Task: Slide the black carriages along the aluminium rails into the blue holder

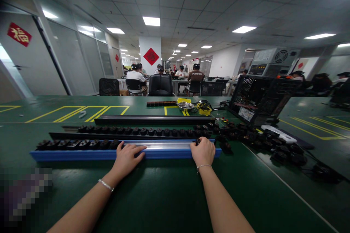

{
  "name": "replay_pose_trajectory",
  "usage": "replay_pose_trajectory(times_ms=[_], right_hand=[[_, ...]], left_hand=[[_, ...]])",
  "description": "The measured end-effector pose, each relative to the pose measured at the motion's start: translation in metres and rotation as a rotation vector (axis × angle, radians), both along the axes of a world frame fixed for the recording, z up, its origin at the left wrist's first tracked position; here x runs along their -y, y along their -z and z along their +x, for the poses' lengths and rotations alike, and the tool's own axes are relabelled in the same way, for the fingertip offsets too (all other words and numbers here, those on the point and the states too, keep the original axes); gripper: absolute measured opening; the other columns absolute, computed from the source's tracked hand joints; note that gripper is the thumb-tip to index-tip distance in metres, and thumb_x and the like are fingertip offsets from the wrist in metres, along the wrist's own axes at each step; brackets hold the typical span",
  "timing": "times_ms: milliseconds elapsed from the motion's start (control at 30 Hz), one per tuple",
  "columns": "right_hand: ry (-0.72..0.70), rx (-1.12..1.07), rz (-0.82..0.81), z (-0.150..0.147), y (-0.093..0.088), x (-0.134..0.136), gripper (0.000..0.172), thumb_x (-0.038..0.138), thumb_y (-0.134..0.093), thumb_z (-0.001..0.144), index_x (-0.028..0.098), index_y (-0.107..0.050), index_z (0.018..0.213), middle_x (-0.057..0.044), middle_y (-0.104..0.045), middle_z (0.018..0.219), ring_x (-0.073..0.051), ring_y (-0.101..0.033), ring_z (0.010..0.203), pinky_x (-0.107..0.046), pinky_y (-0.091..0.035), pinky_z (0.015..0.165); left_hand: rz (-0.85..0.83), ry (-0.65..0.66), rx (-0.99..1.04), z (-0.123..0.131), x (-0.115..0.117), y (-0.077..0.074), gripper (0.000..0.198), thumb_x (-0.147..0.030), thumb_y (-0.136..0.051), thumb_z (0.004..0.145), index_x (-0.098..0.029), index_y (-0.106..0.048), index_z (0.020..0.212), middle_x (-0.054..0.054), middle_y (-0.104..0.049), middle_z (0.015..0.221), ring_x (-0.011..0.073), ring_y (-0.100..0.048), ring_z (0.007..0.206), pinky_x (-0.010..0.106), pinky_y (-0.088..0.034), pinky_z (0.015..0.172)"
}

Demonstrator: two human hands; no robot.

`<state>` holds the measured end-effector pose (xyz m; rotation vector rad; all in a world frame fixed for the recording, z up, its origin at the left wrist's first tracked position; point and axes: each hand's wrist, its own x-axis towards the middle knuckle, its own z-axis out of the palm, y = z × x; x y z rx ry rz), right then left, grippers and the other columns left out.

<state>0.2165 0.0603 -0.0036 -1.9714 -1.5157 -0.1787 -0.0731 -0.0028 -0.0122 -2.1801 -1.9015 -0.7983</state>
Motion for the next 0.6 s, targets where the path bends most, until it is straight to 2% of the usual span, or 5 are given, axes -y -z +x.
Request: replay_pose_trajectory(times_ms=[267, 600], right_hand=[[0.031, -0.022, -0.004, 0.0064, 0.0014, -0.0019, 0.03, 0.03, -0.049, 0.07, 0.013, -0.059, 0.093, -0.012, -0.063, 0.093, -0.024, -0.055, 0.089, -0.032, -0.037, 0.08], [0.041, -0.021, 0.018, 0.01, 0.0021, -0.0027, 0.03, 0.03, -0.05, 0.069, 0.012, -0.059, 0.092, -0.012, -0.064, 0.091, -0.024, -0.055, 0.089, -0.032, -0.037, 0.082]], left_hand=[[0.005, 0.011, 0.008, -0.0006, -0.0008, 0.0019, 0.025, -0.04, -0.048, 0.082, -0.036, -0.065, 0.101, -0.002, -0.067, 0.085, 0.0191, -0.056, 0.091, 0.053, -0.013, 0.104], [0.004, 0.007, -0.008, -0.0001, -0.0003, 0.0006, 0.025, -0.04, -0.048, 0.082, -0.036, -0.065, 0.1, -0.002, -0.068, 0.084, 0.0196, -0.056, 0.09, 0.053, -0.014, 0.104]])
